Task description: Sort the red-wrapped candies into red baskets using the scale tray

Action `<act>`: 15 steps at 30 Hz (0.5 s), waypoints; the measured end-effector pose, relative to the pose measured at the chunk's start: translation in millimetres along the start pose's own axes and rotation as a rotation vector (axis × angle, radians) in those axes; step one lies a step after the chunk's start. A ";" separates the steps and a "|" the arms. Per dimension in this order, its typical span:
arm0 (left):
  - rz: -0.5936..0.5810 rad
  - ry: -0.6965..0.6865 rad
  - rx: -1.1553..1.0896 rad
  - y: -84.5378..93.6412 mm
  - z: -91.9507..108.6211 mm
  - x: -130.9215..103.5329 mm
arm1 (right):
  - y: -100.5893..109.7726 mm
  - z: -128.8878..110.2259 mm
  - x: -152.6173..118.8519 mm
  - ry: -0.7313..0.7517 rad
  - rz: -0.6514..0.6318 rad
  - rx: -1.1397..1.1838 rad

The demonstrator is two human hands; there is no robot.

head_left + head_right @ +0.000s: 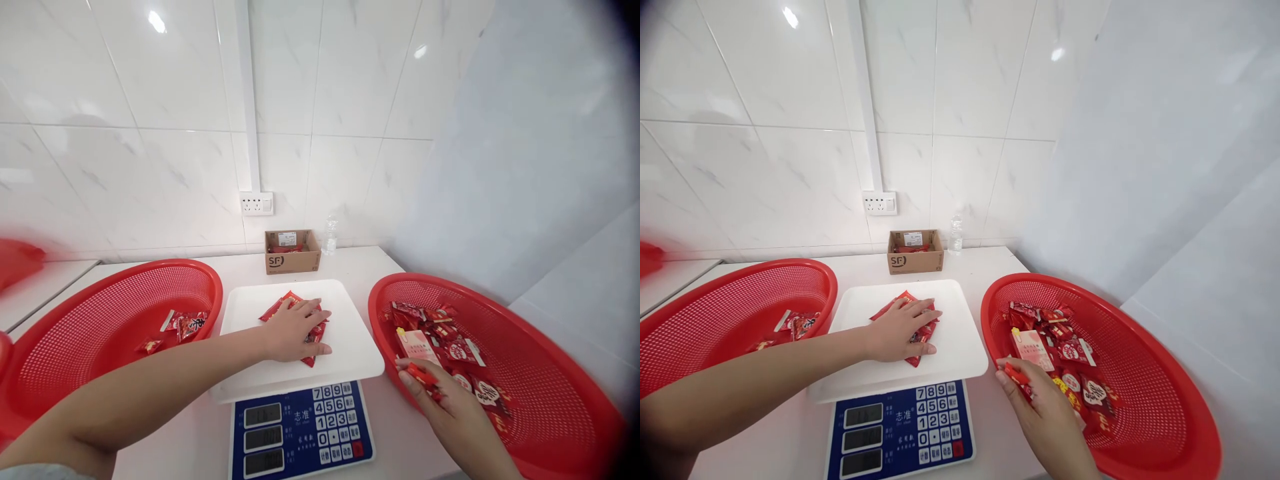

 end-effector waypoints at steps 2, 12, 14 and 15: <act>0.019 0.044 0.003 2.6 -5.2 -1.0 | -2.0 1.4 0.6 0.010 -0.023 -0.007; 0.024 0.126 -0.071 20.4 -28.6 -31.5 | -1.1 -1.5 1.4 0.021 -0.040 -0.013; 0.075 0.213 -0.070 31.0 -42.7 -55.7 | -1.3 1.1 1.1 0.012 -0.057 -0.034; 0.096 0.275 -0.067 35.0 -52.0 -71.1 | -1.6 3.2 1.3 0.008 -0.062 -0.046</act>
Point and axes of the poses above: each hand's wrist, its own x-axis towards the middle knuckle, its own y-axis out of the back of the hand, z = x × y, the point moved 8 cm from there along x, towards the middle knuckle, and after that the axes turned 1 degree about -x, right-handed, at the moved point
